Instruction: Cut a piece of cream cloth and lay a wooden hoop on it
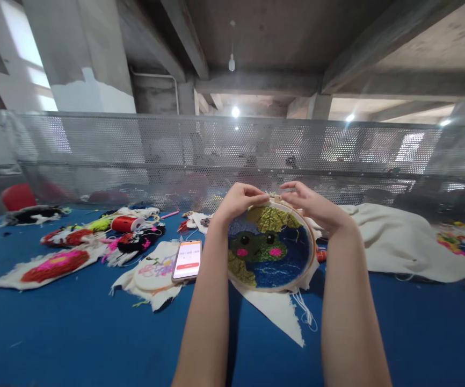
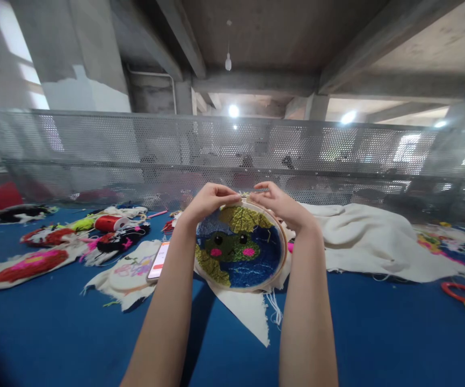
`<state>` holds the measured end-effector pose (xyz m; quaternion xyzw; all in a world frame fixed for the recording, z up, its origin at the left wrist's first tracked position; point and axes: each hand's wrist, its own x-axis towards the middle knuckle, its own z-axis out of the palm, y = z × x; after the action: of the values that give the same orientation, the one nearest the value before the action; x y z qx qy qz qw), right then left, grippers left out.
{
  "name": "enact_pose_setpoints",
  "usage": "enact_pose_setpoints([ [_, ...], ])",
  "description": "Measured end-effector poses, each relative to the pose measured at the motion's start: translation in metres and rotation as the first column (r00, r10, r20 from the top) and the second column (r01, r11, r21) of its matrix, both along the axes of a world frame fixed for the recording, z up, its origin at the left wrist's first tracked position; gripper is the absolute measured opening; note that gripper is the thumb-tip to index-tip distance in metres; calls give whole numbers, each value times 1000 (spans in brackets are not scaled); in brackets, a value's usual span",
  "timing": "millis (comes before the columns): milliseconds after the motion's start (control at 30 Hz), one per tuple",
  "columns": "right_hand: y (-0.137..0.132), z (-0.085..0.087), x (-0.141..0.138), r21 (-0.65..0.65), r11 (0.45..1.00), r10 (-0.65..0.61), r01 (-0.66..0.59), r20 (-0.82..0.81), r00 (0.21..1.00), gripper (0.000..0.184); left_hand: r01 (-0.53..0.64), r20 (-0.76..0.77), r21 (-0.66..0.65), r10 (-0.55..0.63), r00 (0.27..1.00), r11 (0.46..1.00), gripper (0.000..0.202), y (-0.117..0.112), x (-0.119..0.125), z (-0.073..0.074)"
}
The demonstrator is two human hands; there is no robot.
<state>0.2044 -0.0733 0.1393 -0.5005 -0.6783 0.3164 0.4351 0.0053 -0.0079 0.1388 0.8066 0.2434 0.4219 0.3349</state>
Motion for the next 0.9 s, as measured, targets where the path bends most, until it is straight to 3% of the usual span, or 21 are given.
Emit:
enact_pose_setpoints([
  [267, 1, -2, -1, -25, 1000, -3, 3, 1, 1000, 50, -5, -21, 22, 5, 1000, 1000, 28, 0, 1, 1],
  [400, 2, -3, -1, 19, 996, 84, -85, 42, 996, 50, -19, -23, 37, 20, 1000, 999, 29, -1, 1, 1],
  [567, 5, -3, -1, 49, 998, 39, -41, 39, 998, 27, -21, -8, 18, 21, 1000, 1000, 26, 0, 2, -1],
  [733, 11, -5, -3, 134, 980, 154, -147, -40, 987, 21, 6, 37, -22, -5, 999, 1000, 23, 6, 0, -3],
  [900, 10, -4, -3, 152, 987, 56, -57, 10, 998, 27, -2, 54, -47, 5, 999, 999, 22, 6, -1, -4],
])
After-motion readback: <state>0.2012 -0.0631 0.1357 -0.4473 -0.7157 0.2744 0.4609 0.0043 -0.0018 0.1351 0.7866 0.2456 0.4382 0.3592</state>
